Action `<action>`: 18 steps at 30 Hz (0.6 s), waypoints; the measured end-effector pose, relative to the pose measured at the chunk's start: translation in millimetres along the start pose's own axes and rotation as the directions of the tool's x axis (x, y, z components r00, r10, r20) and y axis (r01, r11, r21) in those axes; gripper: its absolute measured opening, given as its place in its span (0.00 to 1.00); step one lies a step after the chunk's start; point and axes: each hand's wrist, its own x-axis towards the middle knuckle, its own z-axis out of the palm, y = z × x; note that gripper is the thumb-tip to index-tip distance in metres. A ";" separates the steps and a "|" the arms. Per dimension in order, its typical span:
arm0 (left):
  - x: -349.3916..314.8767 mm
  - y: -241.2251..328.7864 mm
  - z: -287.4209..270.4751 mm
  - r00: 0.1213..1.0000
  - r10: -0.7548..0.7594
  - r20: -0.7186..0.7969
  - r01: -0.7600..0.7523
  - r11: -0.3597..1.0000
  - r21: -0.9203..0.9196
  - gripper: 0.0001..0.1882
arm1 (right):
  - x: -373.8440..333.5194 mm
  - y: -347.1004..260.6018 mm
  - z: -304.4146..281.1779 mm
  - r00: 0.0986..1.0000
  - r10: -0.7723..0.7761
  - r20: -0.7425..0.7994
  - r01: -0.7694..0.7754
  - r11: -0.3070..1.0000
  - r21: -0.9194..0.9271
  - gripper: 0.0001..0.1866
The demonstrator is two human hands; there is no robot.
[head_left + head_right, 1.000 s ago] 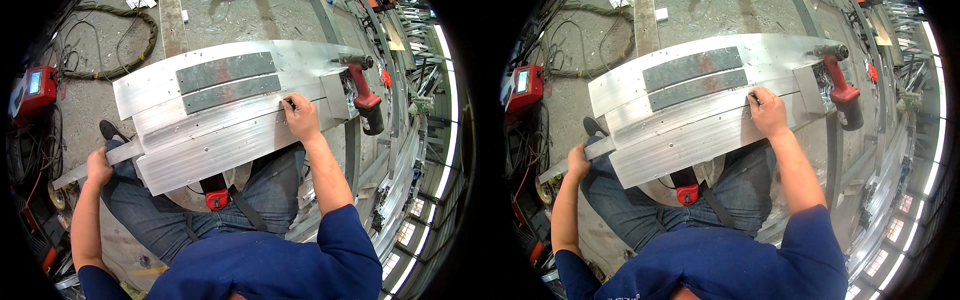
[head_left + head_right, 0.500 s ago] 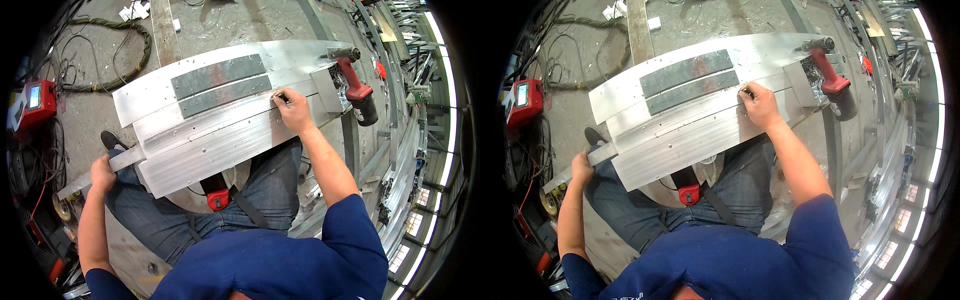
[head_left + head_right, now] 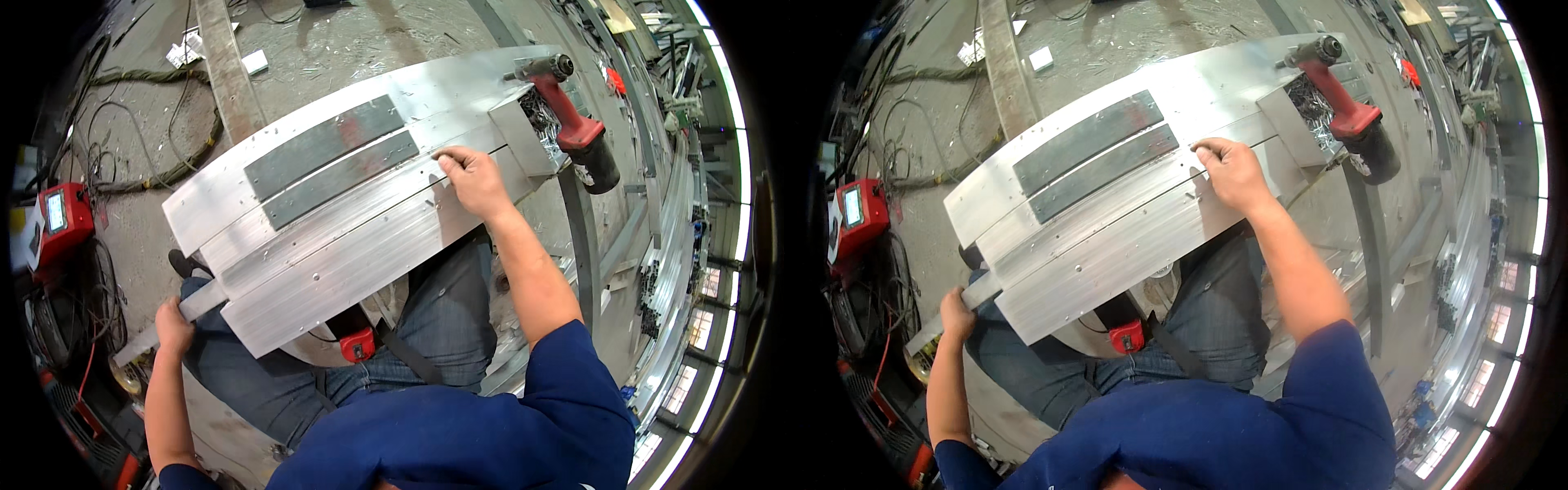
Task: The person sits on the floor and uses a red power drill to fasten screws into a stack of silver metal panels. They repeatedly pick up screws, align them with holes in the panels, and drive them in with the drill.
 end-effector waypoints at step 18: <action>4.1 -34.7 12.6 1.000 0.015 0.016 -0.015 1.000 -0.022 0.25 | 30.5 -61.4 -29.4 0.865 -0.445 -0.231 0.502 0.761 0.411 0.11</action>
